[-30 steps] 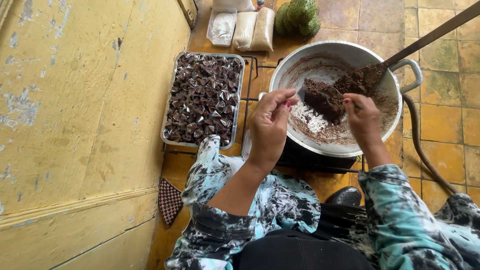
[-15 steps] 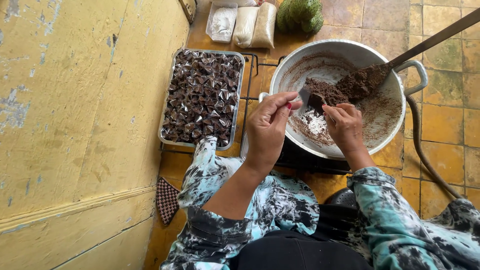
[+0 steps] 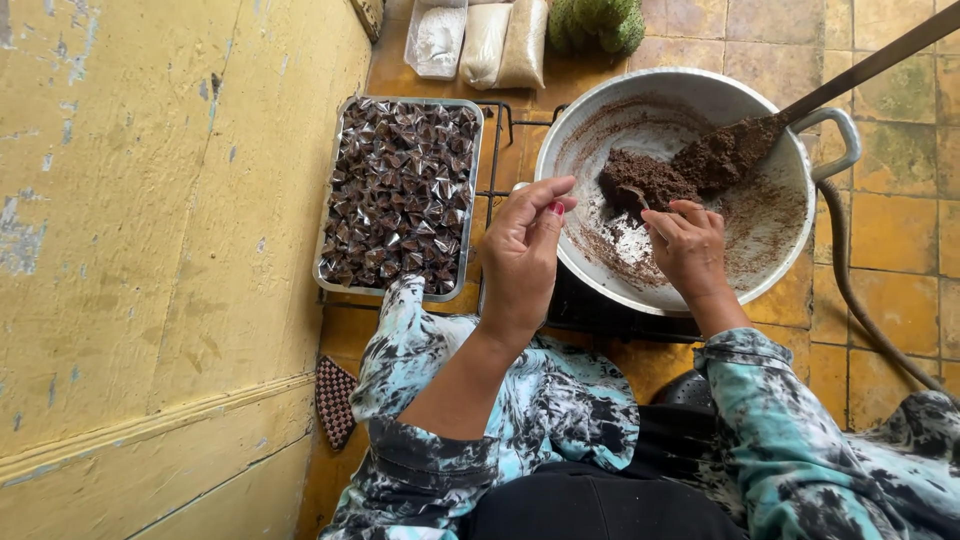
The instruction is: Pinching and shaping small portions of dough from a large mixing pot by hand
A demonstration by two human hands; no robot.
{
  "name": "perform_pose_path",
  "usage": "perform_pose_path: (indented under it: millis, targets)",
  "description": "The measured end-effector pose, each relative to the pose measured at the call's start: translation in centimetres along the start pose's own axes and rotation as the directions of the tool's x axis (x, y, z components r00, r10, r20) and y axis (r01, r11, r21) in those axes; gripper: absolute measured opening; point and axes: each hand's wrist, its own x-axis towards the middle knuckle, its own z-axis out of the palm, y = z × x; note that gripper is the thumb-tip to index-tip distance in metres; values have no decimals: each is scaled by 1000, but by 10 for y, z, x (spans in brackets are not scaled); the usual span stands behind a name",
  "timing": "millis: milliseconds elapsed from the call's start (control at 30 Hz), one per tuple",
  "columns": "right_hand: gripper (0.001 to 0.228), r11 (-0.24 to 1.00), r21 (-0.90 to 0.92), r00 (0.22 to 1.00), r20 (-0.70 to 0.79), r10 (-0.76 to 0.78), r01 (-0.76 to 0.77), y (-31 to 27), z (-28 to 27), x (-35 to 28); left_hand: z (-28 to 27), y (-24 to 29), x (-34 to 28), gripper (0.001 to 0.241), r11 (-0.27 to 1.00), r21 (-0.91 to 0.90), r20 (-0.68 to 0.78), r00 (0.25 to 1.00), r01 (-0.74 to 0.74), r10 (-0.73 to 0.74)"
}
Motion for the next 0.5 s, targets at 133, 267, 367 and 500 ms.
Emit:
perform_pose_path:
  millis: [133, 267, 367, 500]
  targets:
    - [11, 1000, 9, 1000, -7, 5, -5, 4, 4, -4, 2, -1, 0, 22, 1000, 18, 11, 1000, 11, -12]
    - [12, 998, 55, 1000, 20, 21, -22, 7, 13, -12, 4, -3, 2, 22, 999, 38, 10, 1000, 11, -11]
    - [11, 997, 66, 999, 16, 31, -32, 6, 15, -13, 6, 0, 3, 23, 1000, 26, 26, 1000, 9, -9]
    - [10, 974, 149, 982, 108, 156, -171, 16, 18, -25, 10, -3, 2, 23, 1000, 15, 32, 999, 8, -9]
